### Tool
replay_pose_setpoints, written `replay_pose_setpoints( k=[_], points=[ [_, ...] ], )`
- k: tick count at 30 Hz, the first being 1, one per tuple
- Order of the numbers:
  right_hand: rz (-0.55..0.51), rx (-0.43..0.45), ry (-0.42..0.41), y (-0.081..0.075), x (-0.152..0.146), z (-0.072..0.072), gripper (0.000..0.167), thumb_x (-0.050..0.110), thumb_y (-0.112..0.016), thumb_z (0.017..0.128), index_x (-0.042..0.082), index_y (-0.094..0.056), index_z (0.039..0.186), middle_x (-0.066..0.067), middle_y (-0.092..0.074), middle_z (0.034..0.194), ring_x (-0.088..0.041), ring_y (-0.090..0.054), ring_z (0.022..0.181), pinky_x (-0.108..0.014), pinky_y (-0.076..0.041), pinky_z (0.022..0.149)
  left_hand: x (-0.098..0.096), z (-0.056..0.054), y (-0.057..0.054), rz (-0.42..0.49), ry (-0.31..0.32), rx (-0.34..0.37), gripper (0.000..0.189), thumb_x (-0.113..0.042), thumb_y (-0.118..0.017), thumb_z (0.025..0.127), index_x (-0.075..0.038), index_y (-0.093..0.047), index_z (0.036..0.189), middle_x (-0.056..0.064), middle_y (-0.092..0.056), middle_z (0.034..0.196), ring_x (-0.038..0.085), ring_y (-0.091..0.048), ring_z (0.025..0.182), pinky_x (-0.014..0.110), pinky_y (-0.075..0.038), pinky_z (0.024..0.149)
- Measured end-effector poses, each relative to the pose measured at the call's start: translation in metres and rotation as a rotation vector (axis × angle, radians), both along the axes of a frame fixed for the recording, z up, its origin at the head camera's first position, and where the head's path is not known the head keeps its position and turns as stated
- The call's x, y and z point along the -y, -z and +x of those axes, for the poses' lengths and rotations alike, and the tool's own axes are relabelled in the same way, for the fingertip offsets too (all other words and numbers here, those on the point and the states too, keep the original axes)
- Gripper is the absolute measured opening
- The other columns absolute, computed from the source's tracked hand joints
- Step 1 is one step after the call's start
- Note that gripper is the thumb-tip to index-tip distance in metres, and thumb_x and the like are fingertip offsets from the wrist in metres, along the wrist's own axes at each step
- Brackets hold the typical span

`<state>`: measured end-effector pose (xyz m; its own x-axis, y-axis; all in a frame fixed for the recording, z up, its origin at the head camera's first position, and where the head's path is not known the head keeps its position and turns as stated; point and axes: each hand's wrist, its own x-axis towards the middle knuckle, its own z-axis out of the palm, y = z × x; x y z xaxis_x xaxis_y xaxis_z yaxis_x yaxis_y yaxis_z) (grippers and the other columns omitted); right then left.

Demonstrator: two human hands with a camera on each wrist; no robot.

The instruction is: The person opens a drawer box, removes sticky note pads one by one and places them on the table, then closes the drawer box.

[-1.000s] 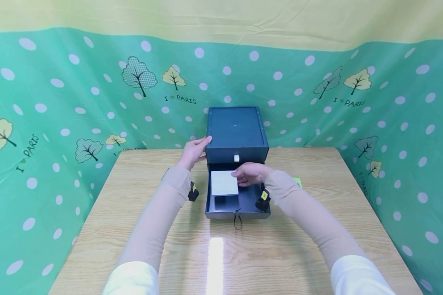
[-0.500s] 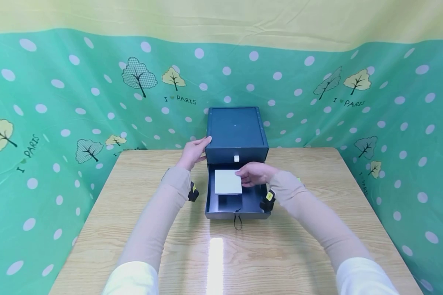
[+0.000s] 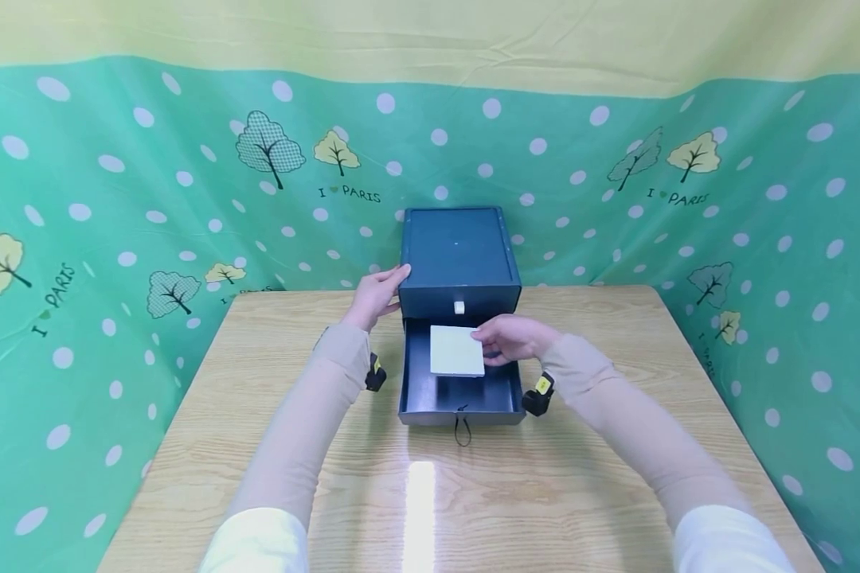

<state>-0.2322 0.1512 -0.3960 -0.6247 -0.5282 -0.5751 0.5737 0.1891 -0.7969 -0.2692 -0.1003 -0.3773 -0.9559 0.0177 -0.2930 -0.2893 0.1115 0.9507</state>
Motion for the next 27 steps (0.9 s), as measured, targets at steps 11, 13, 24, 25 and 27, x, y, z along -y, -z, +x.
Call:
replay_pose_setpoints(
  k=[11, 13, 24, 25, 27],
  points=[
    [-0.010, -0.016, -0.008, -0.004, -0.022, 0.004, 0.026, 0.010, -0.041, 0.101, 0.015, -0.062, 0.085, 0.004, -0.066, 0.084, -0.012, -0.058, 0.081, -0.026, -0.050, 0.075, -0.001, 0.001, 0.000, 0.030, -0.012, -0.003, 0.058, -0.041, -0.061, 0.091, -0.010, -0.049, 0.138, -0.007, -0.039, 0.149, 0.025, -0.047, 0.128, 0.041, -0.046, 0.103],
    [-0.010, -0.024, -0.016, -0.003, -0.024, 0.004, 0.026, 0.010, -0.041, 0.101, 0.015, -0.062, 0.086, 0.004, -0.066, 0.085, -0.012, -0.058, 0.082, -0.026, -0.050, 0.076, -0.001, 0.001, 0.001, 0.032, -0.017, -0.001, 0.058, -0.041, -0.062, 0.091, -0.010, -0.049, 0.138, -0.007, -0.040, 0.149, 0.025, -0.047, 0.127, 0.041, -0.046, 0.103],
    [-0.037, -0.016, 0.004, -0.005, -0.036, 0.005, 0.027, 0.009, -0.040, 0.101, 0.015, -0.061, 0.084, 0.003, -0.066, 0.085, -0.012, -0.058, 0.082, -0.024, -0.050, 0.077, 0.001, -0.001, 0.001, 0.027, 0.004, -0.005, 0.061, -0.043, -0.062, 0.090, -0.011, -0.048, 0.139, -0.006, -0.039, 0.150, 0.027, -0.042, 0.134, 0.042, -0.044, 0.105],
    [-0.031, -0.019, 0.004, -0.005, -0.036, 0.005, 0.027, 0.009, -0.040, 0.101, 0.015, -0.061, 0.084, 0.003, -0.066, 0.085, -0.012, -0.058, 0.082, -0.024, -0.050, 0.077, 0.001, -0.001, 0.000, 0.027, 0.004, -0.005, 0.061, -0.043, -0.062, 0.090, -0.011, -0.048, 0.139, -0.006, -0.039, 0.150, 0.027, -0.042, 0.133, 0.042, -0.044, 0.105],
    [-0.019, -0.023, 0.006, -0.005, -0.038, 0.005, 0.027, 0.009, -0.040, 0.101, 0.015, -0.060, 0.083, 0.003, -0.065, 0.084, -0.012, -0.058, 0.082, -0.024, -0.050, 0.076, 0.001, -0.001, 0.000, 0.029, 0.004, -0.006, 0.061, -0.043, -0.062, 0.090, -0.011, -0.048, 0.139, -0.007, -0.039, 0.150, 0.027, -0.042, 0.133, 0.043, -0.044, 0.104]
  ],
)
